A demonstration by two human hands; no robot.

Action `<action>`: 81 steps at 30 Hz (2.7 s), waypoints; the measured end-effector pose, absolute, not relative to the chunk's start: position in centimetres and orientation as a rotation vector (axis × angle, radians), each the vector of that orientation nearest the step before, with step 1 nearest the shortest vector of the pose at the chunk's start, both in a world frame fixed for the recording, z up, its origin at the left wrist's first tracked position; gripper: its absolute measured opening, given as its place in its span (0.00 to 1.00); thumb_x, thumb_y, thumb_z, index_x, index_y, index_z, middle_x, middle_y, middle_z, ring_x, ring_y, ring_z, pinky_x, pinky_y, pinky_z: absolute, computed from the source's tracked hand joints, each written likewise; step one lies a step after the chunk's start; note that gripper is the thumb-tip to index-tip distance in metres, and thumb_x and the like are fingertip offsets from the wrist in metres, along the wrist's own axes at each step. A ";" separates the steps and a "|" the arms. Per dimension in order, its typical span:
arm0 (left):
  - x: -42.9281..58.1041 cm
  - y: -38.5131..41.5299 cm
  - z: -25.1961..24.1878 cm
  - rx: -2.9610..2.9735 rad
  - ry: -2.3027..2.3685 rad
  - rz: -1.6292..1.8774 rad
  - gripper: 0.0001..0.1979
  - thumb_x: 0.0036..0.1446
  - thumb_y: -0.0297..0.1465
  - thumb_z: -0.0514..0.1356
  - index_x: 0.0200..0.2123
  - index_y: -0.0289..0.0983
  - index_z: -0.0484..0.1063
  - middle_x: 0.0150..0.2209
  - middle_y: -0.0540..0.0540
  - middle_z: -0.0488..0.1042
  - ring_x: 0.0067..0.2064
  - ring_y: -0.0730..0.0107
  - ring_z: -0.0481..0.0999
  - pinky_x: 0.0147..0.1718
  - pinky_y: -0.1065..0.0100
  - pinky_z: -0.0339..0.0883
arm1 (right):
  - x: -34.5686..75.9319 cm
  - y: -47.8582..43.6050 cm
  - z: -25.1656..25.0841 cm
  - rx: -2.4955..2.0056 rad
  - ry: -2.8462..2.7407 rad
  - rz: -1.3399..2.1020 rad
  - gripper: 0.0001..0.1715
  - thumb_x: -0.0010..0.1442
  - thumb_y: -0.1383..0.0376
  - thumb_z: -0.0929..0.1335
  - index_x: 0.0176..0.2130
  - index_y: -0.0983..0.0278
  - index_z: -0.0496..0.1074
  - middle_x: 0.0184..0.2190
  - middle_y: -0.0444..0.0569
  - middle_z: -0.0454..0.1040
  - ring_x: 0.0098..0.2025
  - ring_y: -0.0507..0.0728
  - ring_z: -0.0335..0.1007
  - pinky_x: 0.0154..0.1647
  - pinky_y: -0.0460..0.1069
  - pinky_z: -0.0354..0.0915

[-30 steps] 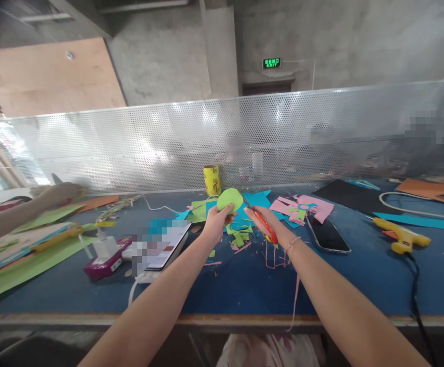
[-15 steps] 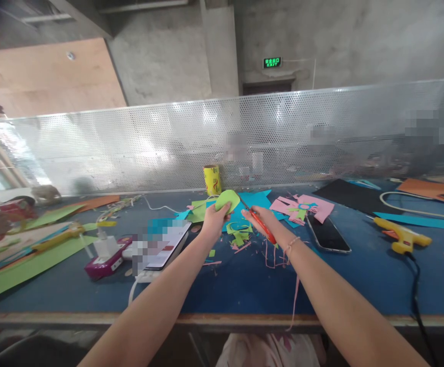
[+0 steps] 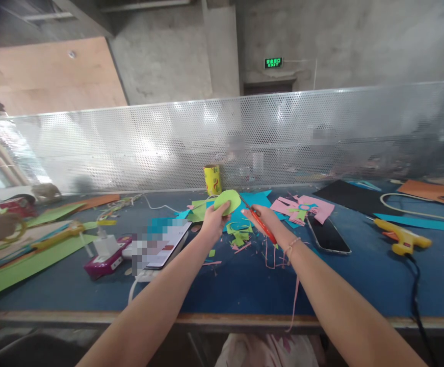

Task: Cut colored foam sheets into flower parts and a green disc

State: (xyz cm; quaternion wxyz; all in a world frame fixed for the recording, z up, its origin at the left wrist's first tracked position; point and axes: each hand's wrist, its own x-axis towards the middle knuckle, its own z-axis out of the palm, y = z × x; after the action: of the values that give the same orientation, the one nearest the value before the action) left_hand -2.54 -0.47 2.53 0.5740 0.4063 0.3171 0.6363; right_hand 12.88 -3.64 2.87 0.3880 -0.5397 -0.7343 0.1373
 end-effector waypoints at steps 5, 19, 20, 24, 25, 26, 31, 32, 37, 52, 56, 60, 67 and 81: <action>-2.8 -0.4 2.9 0.745 0.728 1.604 0.16 0.38 0.34 0.68 0.29 0.32 0.69 0.22 0.50 0.70 0.18 0.80 0.66 0.17 0.76 0.61 | 12.7 -3.8 2.8 -1.366 -1.931 0.338 0.20 0.55 0.51 0.59 0.23 0.62 0.57 0.16 0.41 0.54 0.19 0.49 0.53 0.21 0.46 0.51; -2.2 -0.2 2.0 1.064 0.805 1.535 0.14 0.38 0.34 0.66 0.27 0.31 0.71 0.20 0.49 0.70 0.18 0.78 0.66 0.19 0.73 0.63 | 12.1 -4.9 2.9 -1.326 -1.835 0.604 0.22 0.58 0.48 0.57 0.25 0.62 0.57 0.18 0.42 0.61 0.20 0.50 0.58 0.23 0.46 0.57; -2.2 -0.2 2.0 1.066 0.800 1.533 0.13 0.38 0.33 0.66 0.27 0.31 0.71 0.20 0.49 0.70 0.18 0.78 0.66 0.19 0.73 0.62 | 12.1 -4.8 3.0 -1.339 -1.838 0.577 0.22 0.58 0.48 0.57 0.24 0.62 0.57 0.18 0.42 0.61 0.20 0.50 0.59 0.23 0.46 0.57; -2.3 -0.3 2.2 1.028 0.785 1.532 0.13 0.38 0.32 0.67 0.26 0.30 0.70 0.19 0.48 0.70 0.18 0.78 0.66 0.18 0.74 0.62 | 12.1 -4.5 3.0 -1.408 -1.854 0.482 0.21 0.58 0.50 0.58 0.25 0.62 0.58 0.17 0.43 0.61 0.19 0.50 0.58 0.22 0.46 0.55; -2.4 -0.3 2.3 1.002 0.774 1.529 0.13 0.37 0.31 0.67 0.26 0.30 0.70 0.19 0.48 0.70 0.18 0.79 0.66 0.18 0.74 0.61 | 12.1 -4.4 3.0 -1.421 -1.858 0.466 0.20 0.57 0.50 0.58 0.25 0.62 0.58 0.17 0.43 0.61 0.19 0.50 0.58 0.21 0.46 0.54; -2.5 -0.3 2.4 0.964 0.756 1.529 0.13 0.37 0.31 0.67 0.26 0.30 0.70 0.19 0.49 0.70 0.18 0.79 0.65 0.18 0.75 0.61 | 12.1 -4.3 2.9 -1.423 -1.864 0.450 0.20 0.57 0.50 0.58 0.25 0.62 0.58 0.17 0.43 0.61 0.19 0.50 0.58 0.21 0.46 0.54; -2.6 -0.7 3.1 0.733 0.652 1.602 0.14 0.37 0.32 0.68 0.26 0.32 0.69 0.21 0.50 0.70 0.18 0.80 0.66 0.18 0.76 0.62 | 12.1 -3.7 2.3 -1.333 -1.899 0.339 0.18 0.56 0.53 0.60 0.23 0.62 0.56 0.17 0.42 0.59 0.20 0.50 0.56 0.21 0.46 0.53; -2.6 -0.8 3.2 0.719 0.643 1.618 0.14 0.37 0.32 0.68 0.27 0.32 0.69 0.21 0.49 0.70 0.19 0.80 0.67 0.18 0.76 0.62 | 12.1 -3.5 2.2 -1.317 -1.902 0.314 0.18 0.56 0.53 0.60 0.23 0.62 0.56 0.17 0.41 0.58 0.19 0.50 0.56 0.21 0.46 0.52; -2.3 -1.3 3.2 0.860 0.654 1.578 0.15 0.38 0.34 0.68 0.28 0.30 0.71 0.21 0.46 0.72 0.19 0.78 0.68 0.19 0.75 0.63 | 11.9 -3.5 2.2 -1.297 -1.859 0.334 0.18 0.56 0.52 0.60 0.24 0.62 0.57 0.16 0.40 0.55 0.19 0.49 0.53 0.21 0.46 0.50; -2.0 -1.0 2.5 1.083 0.760 1.514 0.13 0.38 0.34 0.66 0.24 0.30 0.71 0.17 0.48 0.69 0.18 0.80 0.63 0.19 0.75 0.59 | 11.4 -4.3 2.5 -1.307 -1.791 0.481 0.23 0.56 0.45 0.56 0.26 0.61 0.55 0.18 0.40 0.58 0.21 0.51 0.57 0.21 0.46 0.55; -2.0 -1.0 2.6 1.098 0.748 1.527 0.12 0.39 0.34 0.66 0.23 0.30 0.71 0.17 0.48 0.70 0.18 0.81 0.63 0.19 0.75 0.59 | 11.5 -4.1 2.6 -1.359 -1.779 0.455 0.23 0.56 0.45 0.57 0.25 0.61 0.56 0.18 0.42 0.60 0.21 0.51 0.58 0.22 0.46 0.55; -2.1 -1.0 2.6 1.091 0.754 1.539 0.11 0.39 0.33 0.65 0.24 0.30 0.71 0.18 0.48 0.70 0.17 0.81 0.63 0.19 0.75 0.58 | 11.5 -4.2 2.6 -1.363 -1.782 0.449 0.23 0.56 0.45 0.57 0.25 0.61 0.56 0.18 0.41 0.60 0.21 0.51 0.58 0.23 0.47 0.55; -2.1 -0.8 2.4 1.122 0.793 1.545 0.11 0.40 0.34 0.64 0.22 0.31 0.71 0.17 0.48 0.70 0.18 0.80 0.63 0.19 0.74 0.59 | 11.5 -4.1 2.6 -1.356 -1.787 0.440 0.23 0.56 0.47 0.57 0.25 0.62 0.56 0.18 0.41 0.60 0.21 0.51 0.58 0.23 0.47 0.56; -2.7 -0.3 2.7 1.038 0.753 1.653 0.18 0.39 0.41 0.65 0.29 0.31 0.71 0.22 0.46 0.73 0.20 0.77 0.69 0.21 0.73 0.63 | 11.8 -3.3 2.0 -1.390 -1.859 0.261 0.21 0.56 0.49 0.59 0.22 0.62 0.56 0.16 0.41 0.53 0.19 0.49 0.51 0.21 0.47 0.50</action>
State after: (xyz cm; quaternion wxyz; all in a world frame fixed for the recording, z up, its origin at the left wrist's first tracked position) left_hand -2.65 -0.26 2.67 0.5011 0.4293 0.3115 0.6838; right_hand 11.81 -3.25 1.96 0.3920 -0.5473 -0.7323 0.1028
